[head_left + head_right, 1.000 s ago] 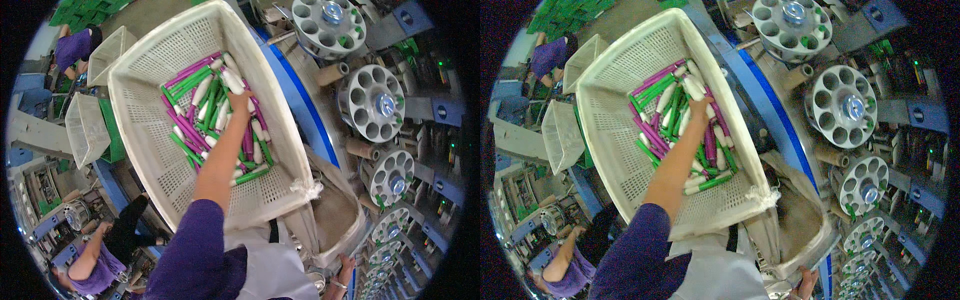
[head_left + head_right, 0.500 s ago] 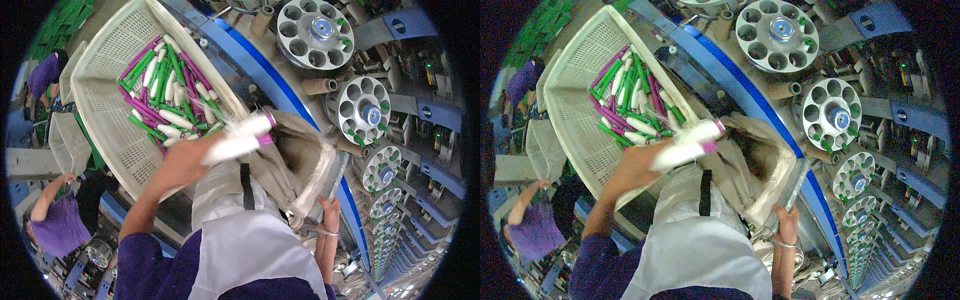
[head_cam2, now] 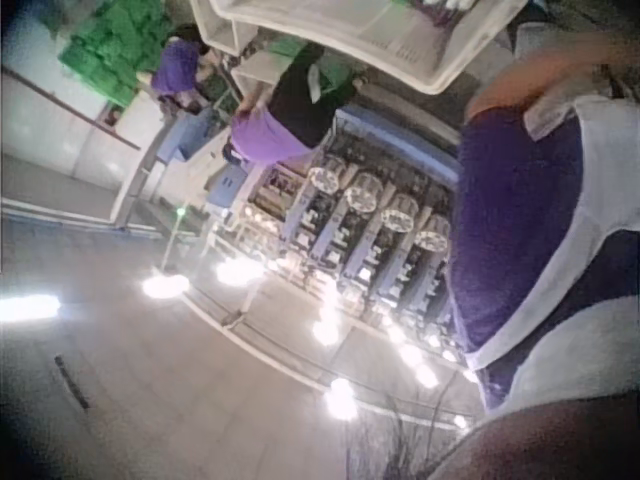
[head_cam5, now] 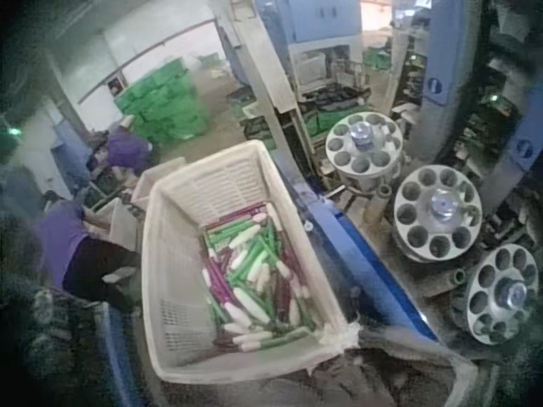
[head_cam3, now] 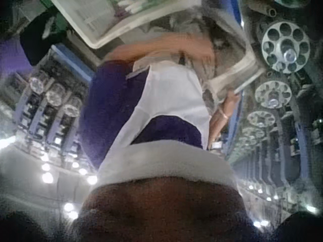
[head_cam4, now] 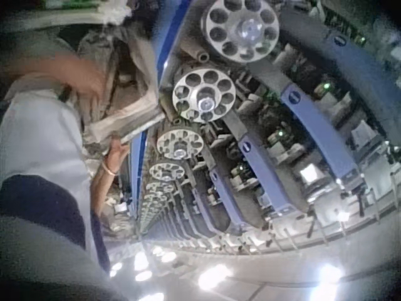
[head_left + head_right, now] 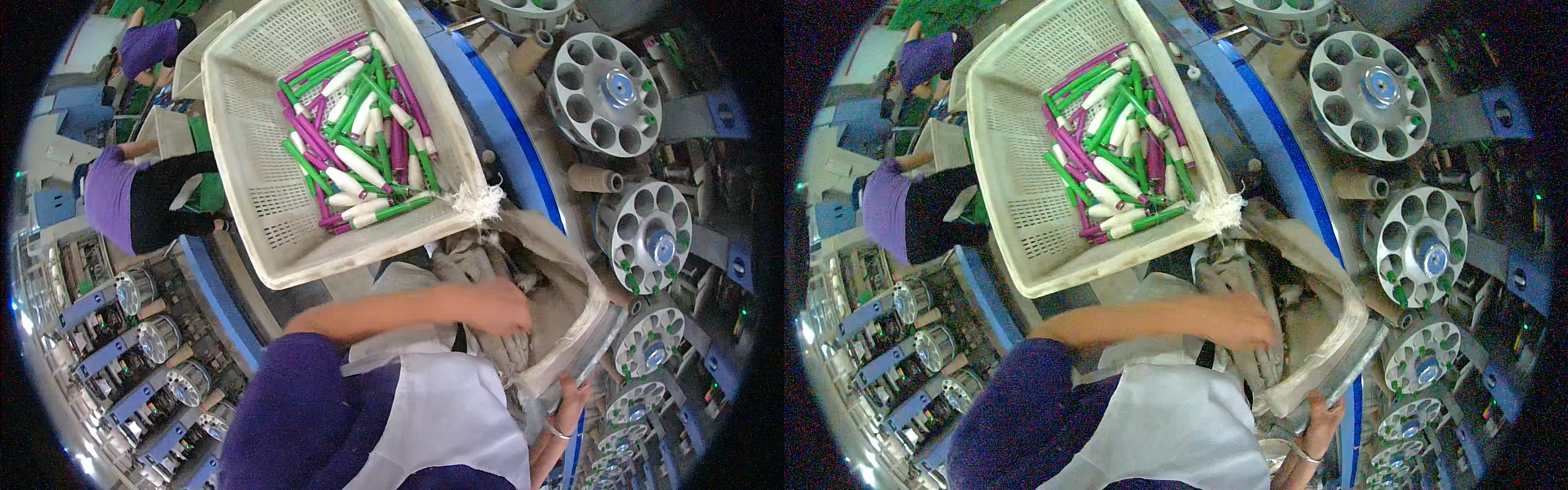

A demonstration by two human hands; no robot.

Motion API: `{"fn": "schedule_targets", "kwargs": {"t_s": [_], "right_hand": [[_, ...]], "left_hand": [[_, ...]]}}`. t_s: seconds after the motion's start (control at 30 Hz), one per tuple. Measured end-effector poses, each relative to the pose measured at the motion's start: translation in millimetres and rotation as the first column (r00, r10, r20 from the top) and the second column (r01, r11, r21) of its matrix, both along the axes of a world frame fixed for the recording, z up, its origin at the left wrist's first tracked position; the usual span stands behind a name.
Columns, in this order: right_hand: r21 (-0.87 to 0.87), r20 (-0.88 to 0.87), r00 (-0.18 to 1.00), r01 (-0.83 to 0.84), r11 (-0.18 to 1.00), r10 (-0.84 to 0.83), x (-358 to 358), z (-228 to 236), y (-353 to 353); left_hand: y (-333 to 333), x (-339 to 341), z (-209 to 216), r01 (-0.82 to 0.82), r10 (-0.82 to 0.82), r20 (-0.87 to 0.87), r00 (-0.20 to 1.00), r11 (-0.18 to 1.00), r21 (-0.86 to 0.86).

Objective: The person takes white spindles with green ends from a sack and a basket, then places them into slots on rotating machine spindles. The person also moves a basket and walks briefly within the factory aisle.

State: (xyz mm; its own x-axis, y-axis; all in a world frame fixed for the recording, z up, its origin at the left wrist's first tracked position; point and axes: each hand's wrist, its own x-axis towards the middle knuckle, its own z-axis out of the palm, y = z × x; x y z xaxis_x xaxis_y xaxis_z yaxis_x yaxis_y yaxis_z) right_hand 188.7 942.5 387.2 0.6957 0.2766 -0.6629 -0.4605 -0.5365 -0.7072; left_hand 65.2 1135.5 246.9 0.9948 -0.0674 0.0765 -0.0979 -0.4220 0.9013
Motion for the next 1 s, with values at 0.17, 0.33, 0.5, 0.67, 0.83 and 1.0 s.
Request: {"fn": "schedule_targets", "kwargs": {"t_s": [0.17,0.33,0.5,0.67,0.83,1.0], "right_hand": [[-0.052,-0.064,0.993,-0.101,0.994,0.097,-4.5,-30.0,14.4],[-0.013,-0.044,0.990,-0.134,0.991,0.133,-6.3,-29.9,37.1],[-0.125,-0.030,0.983,-0.185,0.975,0.183,-6.2,-28.3,57.6],[-0.238,-0.036,0.993,-0.114,0.964,0.109,-8.8,-38.5,76.1],[-0.083,-0.065,0.988,-0.146,0.986,0.141,-7.2,-50.5,79.3],[-0.033,-0.093,0.975,-0.205,0.978,0.202,-2.7,-61.5,66.2]], "left_hand": [[178.9,-153.3,-4.1,-0.632,0.785,-0.027,0.619,0.518,0.577],[212.4,-243.2,-119.2,0.317,0.426,-0.519,0.741,0.459,0.830],[216.2,-243.1,-181.4,0.151,0.411,-0.254,0.876,0.266,0.952],[231.2,-255.2,-164.0,0.003,0.435,-0.390,0.811,0.665,0.747],[223.1,-279.4,-151.8,0.201,0.236,-0.419,0.877,0.613,0.764],[209.5,-295.7,-162.7,0.384,0.153,-0.492,0.857,0.447,0.808]]}}
